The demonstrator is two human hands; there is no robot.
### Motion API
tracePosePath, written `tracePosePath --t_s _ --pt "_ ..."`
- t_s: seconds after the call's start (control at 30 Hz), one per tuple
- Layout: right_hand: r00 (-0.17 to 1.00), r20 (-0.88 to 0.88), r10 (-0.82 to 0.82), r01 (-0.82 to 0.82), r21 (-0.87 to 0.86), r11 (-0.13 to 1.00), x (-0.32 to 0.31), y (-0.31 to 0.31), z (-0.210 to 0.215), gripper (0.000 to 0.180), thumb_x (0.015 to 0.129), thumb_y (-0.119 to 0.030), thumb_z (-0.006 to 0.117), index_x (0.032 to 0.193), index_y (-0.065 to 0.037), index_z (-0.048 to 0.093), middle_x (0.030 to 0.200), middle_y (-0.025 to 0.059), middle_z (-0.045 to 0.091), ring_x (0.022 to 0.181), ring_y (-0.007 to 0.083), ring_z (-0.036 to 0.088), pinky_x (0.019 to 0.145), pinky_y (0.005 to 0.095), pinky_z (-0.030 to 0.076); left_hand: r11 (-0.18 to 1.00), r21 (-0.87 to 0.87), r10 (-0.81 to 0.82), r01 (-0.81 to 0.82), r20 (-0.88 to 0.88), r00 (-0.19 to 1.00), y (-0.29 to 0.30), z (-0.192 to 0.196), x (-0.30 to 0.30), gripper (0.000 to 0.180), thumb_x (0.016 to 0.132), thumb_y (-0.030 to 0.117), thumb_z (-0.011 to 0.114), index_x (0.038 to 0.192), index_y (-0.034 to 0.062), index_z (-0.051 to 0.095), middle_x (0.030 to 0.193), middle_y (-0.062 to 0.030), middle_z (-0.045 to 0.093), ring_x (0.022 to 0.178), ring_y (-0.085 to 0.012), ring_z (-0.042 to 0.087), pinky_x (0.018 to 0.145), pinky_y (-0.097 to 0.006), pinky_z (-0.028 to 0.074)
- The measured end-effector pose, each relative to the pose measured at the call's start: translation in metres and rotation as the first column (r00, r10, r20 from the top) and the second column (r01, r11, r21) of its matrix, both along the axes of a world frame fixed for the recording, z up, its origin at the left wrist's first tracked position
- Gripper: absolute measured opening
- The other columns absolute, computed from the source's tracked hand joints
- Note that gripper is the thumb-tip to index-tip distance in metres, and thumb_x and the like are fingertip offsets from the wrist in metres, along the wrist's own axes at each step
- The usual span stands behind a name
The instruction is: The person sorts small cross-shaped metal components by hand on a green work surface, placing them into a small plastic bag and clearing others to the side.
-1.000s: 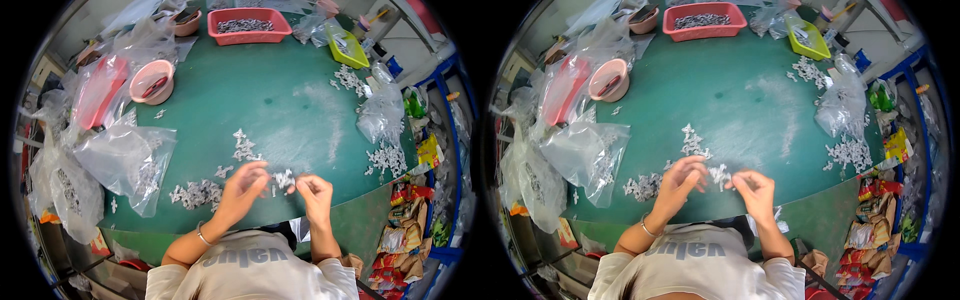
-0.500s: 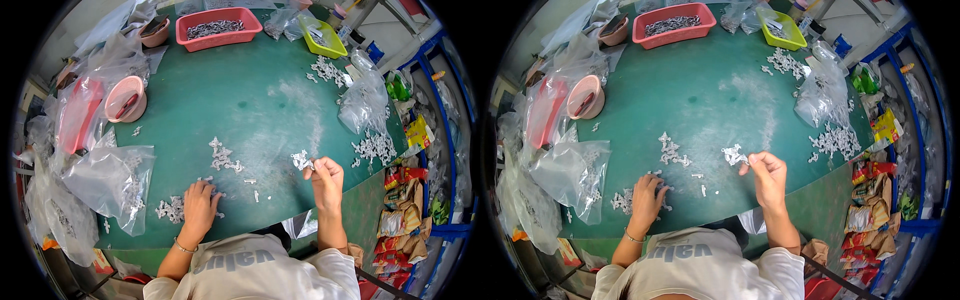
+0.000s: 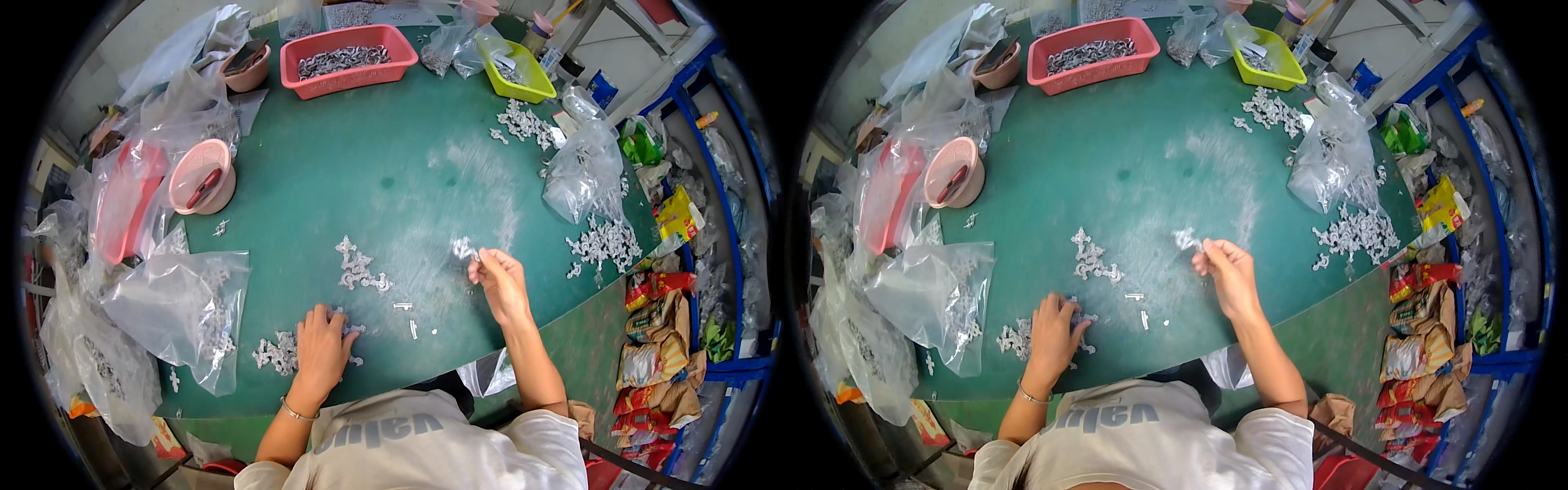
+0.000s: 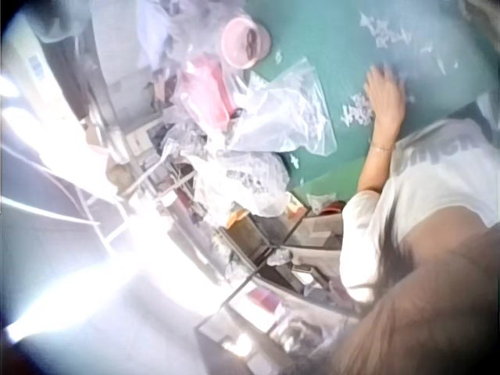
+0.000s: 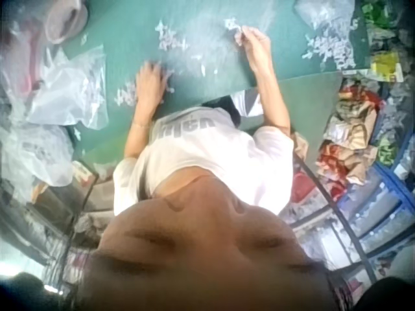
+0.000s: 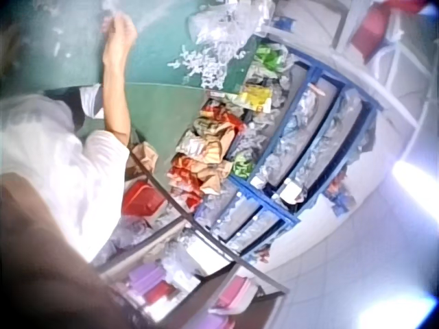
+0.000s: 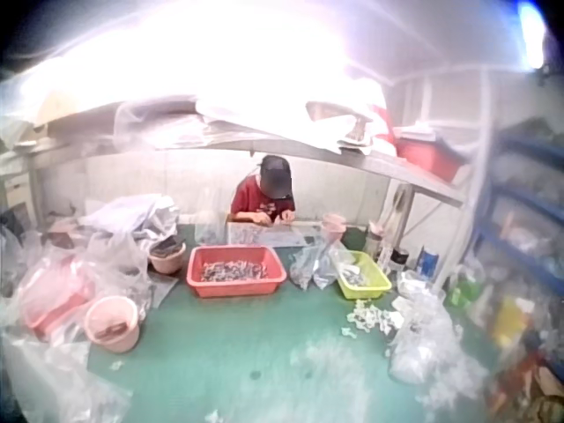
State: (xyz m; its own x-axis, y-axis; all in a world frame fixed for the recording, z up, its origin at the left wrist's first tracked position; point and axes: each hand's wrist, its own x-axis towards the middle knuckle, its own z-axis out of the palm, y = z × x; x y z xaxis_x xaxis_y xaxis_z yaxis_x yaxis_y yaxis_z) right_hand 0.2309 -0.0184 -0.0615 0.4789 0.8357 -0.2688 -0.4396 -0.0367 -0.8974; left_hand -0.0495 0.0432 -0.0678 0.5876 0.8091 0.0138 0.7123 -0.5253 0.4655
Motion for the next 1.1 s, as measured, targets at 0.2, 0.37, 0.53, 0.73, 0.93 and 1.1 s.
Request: tracePosePath --t_s 0.2,0.37,0.53,0.73,0.93,1.1 --pt "0.959 0.115 -0.261 0.243 0.149 0.958 0.140 0.074 -0.031 0.017 0.087 -0.020 0.051 0.088 -0.004 0.056 0.086 0.0098 0.062 0.066 0.0113 0.053 0.058 0.0236 0.041 0.996 0.084 -0.025 0.025 0.005 1.000 0.003 0.003 0.002 0.022 0.068 0.014 0.067 0.086 0.0036 0.058 0.092 -0.0112 0.048 0.088 -0.0277 0.045 0.073 -0.038 0.034" --pt "0.442 0.883 -0.155 0.423 -0.053 0.905 0.160 0.104 -0.063 0.029 0.082 -0.017 0.054 0.104 0.001 0.056 0.098 0.0148 0.060 0.081 0.0244 0.055 0.076 0.0327 0.043 0.998 0.054 -0.040 0.040 0.010 0.999 0.002 -0.003 -0.001 0.024 0.069 0.014 0.067 0.090 0.0045 0.058 0.092 -0.0083 0.050 0.088 -0.0271 0.046 0.073 -0.037 0.035" --pt "0.362 0.876 0.320 -0.321 -0.205 0.925 0.000 0.083 -0.022 0.023 0.075 -0.016 0.062 0.093 -0.002 0.060 0.092 0.0146 0.059 0.088 0.0283 0.054 0.078 0.0344 0.043 0.998 0.062 0.024 -0.023 -0.026 0.999 0.000 -0.004 -0.009 0.023 0.070 0.016 0.066 0.090 0.0069 0.059 0.091 -0.0070 0.050 0.089 -0.0258 0.047 0.076 -0.037 0.035" --pt "-0.039 0.911 0.411 -0.458 -0.382 0.803 -0.075 0.059 -0.030 0.041 0.066 -0.015 0.071 0.101 -0.002 0.054 0.103 0.0128 0.051 0.099 0.0286 0.045 0.084 0.0361 0.039 0.999 0.039 -0.022 0.025 -0.063 0.998 -0.001 -0.006 -0.013 0.017 0.071 0.013 0.064 0.087 0.0087 0.060 0.092 -0.0070 0.050 0.090 -0.0252 0.047 0.078 -0.042 0.035" --pt "0.394 0.841 0.372 -0.413 -0.199 0.889 -0.075 0.043 -0.012 0.033 0.068 0.002 0.065 0.099 -0.001 0.054 0.084 0.0127 0.057 0.064 0.0236 0.055 0.059 0.0305 0.046 0.996 0.059 -0.071 0.073 -0.044 0.997 -0.003 0.007 -0.017 0.020 0.070 0.007 0.064 0.090 0.0070 0.059 0.094 -0.0092 0.049 0.092 -0.0269 0.047 0.085 -0.045 0.033" --pt "0.454 0.869 0.196 -0.275 -0.072 0.959 -0.072 0.030 -0.013 0.031 0.071 0.005 0.064 0.100 0.000 0.056 0.090 0.0092 0.058 0.065 0.0145 0.054 0.059 0.0245 0.045 0.999 -0.050 0.018 -0.003 0.298 0.954 -0.001 0.025 0.003 0.034 0.072 0.004 0.063 0.104 0.0039 0.051 0.100 -0.0129 0.049 0.094 -0.0327 0.047 0.083 -0.037 0.039"
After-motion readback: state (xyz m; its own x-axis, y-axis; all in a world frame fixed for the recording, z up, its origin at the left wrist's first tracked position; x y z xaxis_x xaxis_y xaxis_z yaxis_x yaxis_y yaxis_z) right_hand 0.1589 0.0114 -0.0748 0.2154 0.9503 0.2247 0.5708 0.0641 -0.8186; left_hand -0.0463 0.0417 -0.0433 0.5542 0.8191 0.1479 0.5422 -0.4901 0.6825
